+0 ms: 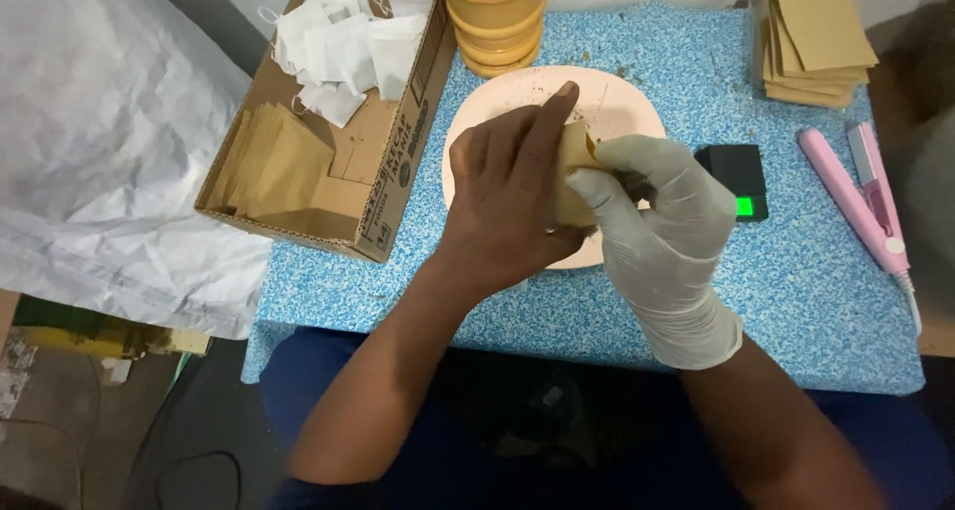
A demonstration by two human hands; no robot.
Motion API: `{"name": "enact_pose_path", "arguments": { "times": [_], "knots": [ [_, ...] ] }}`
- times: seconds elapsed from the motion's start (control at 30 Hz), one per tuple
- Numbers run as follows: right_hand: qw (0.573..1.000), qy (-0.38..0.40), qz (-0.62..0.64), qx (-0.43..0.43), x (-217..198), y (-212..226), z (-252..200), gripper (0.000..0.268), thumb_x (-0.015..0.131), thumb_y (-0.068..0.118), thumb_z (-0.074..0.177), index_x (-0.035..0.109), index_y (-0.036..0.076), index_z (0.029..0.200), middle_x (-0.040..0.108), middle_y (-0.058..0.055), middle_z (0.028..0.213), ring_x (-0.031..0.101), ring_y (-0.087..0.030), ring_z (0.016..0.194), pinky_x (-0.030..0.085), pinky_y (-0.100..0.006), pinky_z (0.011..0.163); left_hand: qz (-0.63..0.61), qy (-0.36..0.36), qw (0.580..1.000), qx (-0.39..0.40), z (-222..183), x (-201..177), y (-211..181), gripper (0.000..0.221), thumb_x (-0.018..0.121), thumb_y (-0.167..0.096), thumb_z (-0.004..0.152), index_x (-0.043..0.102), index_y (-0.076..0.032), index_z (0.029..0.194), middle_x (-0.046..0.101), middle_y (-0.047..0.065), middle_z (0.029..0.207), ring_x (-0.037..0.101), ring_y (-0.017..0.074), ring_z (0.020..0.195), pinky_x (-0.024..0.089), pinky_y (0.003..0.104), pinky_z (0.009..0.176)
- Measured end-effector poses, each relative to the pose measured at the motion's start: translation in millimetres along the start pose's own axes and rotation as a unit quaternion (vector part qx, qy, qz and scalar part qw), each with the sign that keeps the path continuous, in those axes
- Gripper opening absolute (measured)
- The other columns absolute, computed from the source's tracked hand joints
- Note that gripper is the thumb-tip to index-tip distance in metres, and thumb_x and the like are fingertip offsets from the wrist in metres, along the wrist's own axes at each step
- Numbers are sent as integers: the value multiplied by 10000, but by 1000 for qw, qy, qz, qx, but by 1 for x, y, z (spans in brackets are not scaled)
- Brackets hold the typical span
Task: Filling small filter bags with loose tea leaves, weighing them on a digital scale, and sealing them with a heat sealer.
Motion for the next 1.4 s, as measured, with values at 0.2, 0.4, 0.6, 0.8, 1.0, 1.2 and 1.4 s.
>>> {"name": "enact_pose_path", "arguments": {
  "times": [0.2, 0.4, 0.6, 0.8, 1.0, 1.2, 1.4],
  "knots": [
    [999, 8, -43, -33, -4, 6, 3, 178, 817, -44, 917, 702, -27, 1051, 674, -122, 859, 617, -221, 734, 554, -304, 664, 38, -25, 999, -6, 2, 0, -5, 1068, 802, -395, 675, 289, -143, 1577, 490, 72, 1333, 507, 277, 1277, 388, 500, 1055],
    [999, 11, -7, -36, -10, 12, 4, 215, 779, -95, 933, 704, -43, 1127, 699, -197, 1145, 689, -292, 965, 598, -319, 749, 41, 0, 999, -33, 1, 0, -6, 1126, 749, -388, 698, 154, -191, 1634, 453, 70, 1322, 469, 320, 1185, 375, 511, 1022],
    [994, 27, 50, 93, -15, 7, 1, 188, 657, -37, 977, 700, -45, 1160, 727, -171, 1116, 670, -216, 955, 524, -281, 804, 52, 14, 998, -30, 0, 9, -3, 1240, 769, -454, 714, 6, -222, 1664, 407, 81, 1367, 458, 352, 1191, 347, 504, 1013],
    [946, 18, 210, 247, -13, -8, -2, 304, 697, -45, 880, 650, 14, 1175, 726, -129, 1022, 711, -169, 941, 603, -240, 812, 53, 25, 998, -34, 0, 11, -7, 1213, 733, -424, 708, 3, -237, 1659, 390, 70, 1363, 438, 351, 1175, 340, 513, 1045],
    [947, 0, 226, 227, -16, -7, -2, 422, 737, -67, 889, 605, 56, 1269, 720, -102, 949, 684, -142, 824, 605, -240, 770, 13, 36, 999, -19, 7, 10, -5, 1502, 1014, -684, 576, 47, -256, 1643, 347, 79, 1500, 433, 396, 1342, 352, 579, 1125],
    [976, -1, 156, 150, -16, -6, -3, 316, 736, -77, 920, 598, 56, 1172, 673, -59, 985, 657, -129, 850, 561, -222, 761, -90, 18, 992, 83, 15, 2, 7, 1307, 1055, -561, 648, 246, -194, 1607, 408, 116, 1468, 573, 335, 1317, 442, 561, 1118],
    [986, 24, 84, 142, -15, -5, 0, 207, 767, -45, 876, 674, 29, 1046, 674, -81, 898, 632, -149, 788, 546, -244, 712, -13, 23, 996, 82, 17, 7, 3, 1131, 944, -399, 728, 256, -150, 1592, 475, 127, 1375, 561, 317, 1250, 451, 552, 994]
  ]
}}
Point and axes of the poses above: each hand's wrist, its own z-axis towards the middle knuckle, its own x-axis out of the palm, y = z × x, the point moved 2 cm from there along z, towards the middle knuckle
